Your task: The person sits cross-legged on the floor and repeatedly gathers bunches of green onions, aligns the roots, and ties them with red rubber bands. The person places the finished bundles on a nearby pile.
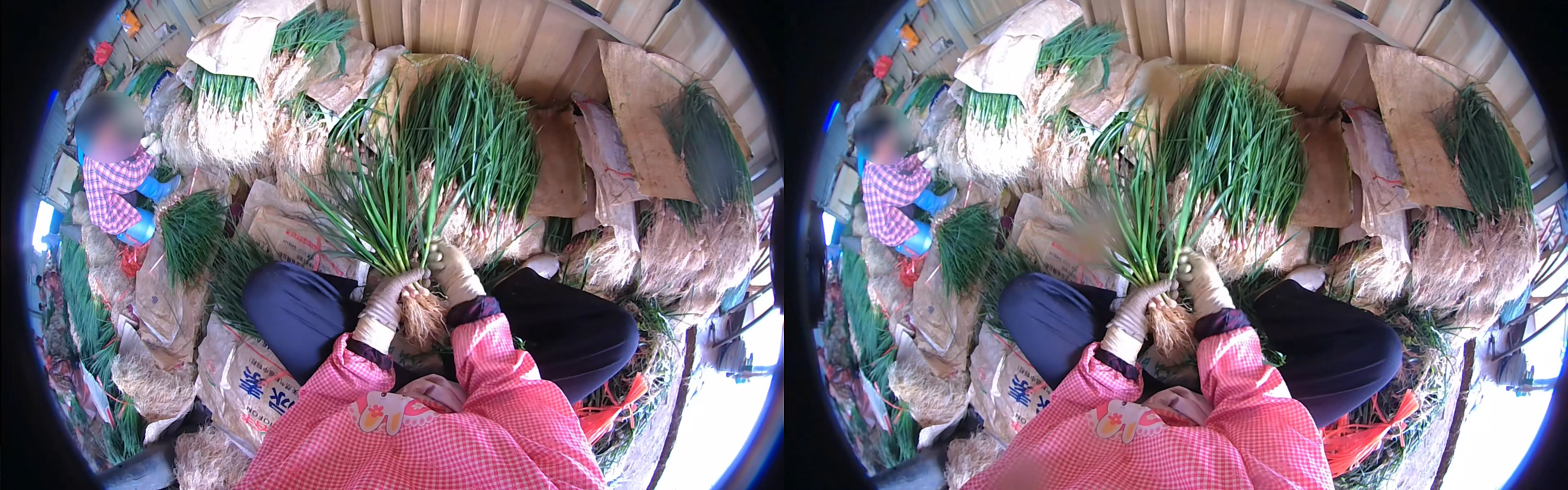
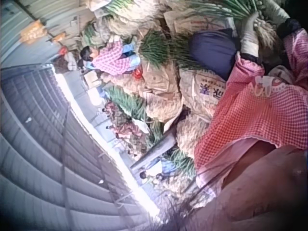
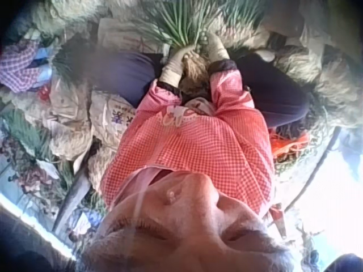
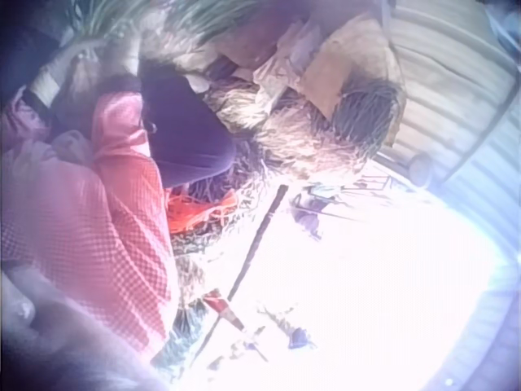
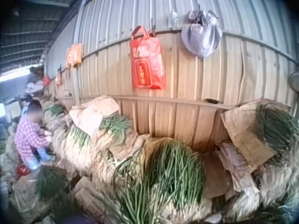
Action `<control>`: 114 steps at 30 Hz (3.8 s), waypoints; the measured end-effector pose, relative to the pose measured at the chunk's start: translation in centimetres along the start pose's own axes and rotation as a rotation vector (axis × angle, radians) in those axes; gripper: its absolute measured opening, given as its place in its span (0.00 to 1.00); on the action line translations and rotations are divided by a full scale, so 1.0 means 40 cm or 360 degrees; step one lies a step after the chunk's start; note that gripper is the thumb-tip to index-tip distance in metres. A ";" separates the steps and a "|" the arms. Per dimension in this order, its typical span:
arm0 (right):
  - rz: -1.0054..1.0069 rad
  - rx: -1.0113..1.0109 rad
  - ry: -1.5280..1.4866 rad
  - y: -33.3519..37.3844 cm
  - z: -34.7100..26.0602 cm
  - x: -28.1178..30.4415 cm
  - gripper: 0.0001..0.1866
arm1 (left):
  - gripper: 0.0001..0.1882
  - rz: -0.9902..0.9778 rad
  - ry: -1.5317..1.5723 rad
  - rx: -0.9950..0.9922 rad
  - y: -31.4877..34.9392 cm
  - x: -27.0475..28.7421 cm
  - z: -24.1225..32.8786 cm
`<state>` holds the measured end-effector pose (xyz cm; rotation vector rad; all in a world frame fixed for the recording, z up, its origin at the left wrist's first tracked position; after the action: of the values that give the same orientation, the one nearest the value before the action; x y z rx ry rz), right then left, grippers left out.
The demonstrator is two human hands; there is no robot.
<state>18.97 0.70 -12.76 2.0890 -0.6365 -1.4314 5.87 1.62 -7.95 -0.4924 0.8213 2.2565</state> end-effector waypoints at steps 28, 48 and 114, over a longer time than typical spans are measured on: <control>0.0422 0.1350 0.2647 0.144 0.048 -0.186 0.07 | 0.11 0.0765 -0.0528 -0.0276 -0.072 0.128 -0.040; 0.0424 0.0481 0.2262 -0.243 -0.025 0.092 0.16 | 0.16 0.0423 0.0511 -0.0024 -0.005 0.020 0.055; 0.0466 0.1027 0.1925 0.162 -0.133 -0.157 0.12 | 0.07 -0.0123 0.0846 0.0287 -0.047 -0.027 -0.073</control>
<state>21.34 0.67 -2.55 2.6392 -0.8364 0.3702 8.29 0.21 -10.29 -1.0412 1.2295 1.9754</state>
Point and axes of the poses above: each hand's wrist, its own y-axis away from the middle knuckle, its own x-axis out of the back of the hand, z = x × y, the point moved 6 cm from there along -y, towards the middle knuckle, and after that the axes turned 8 degrees about -x, right-handed, at the moved point
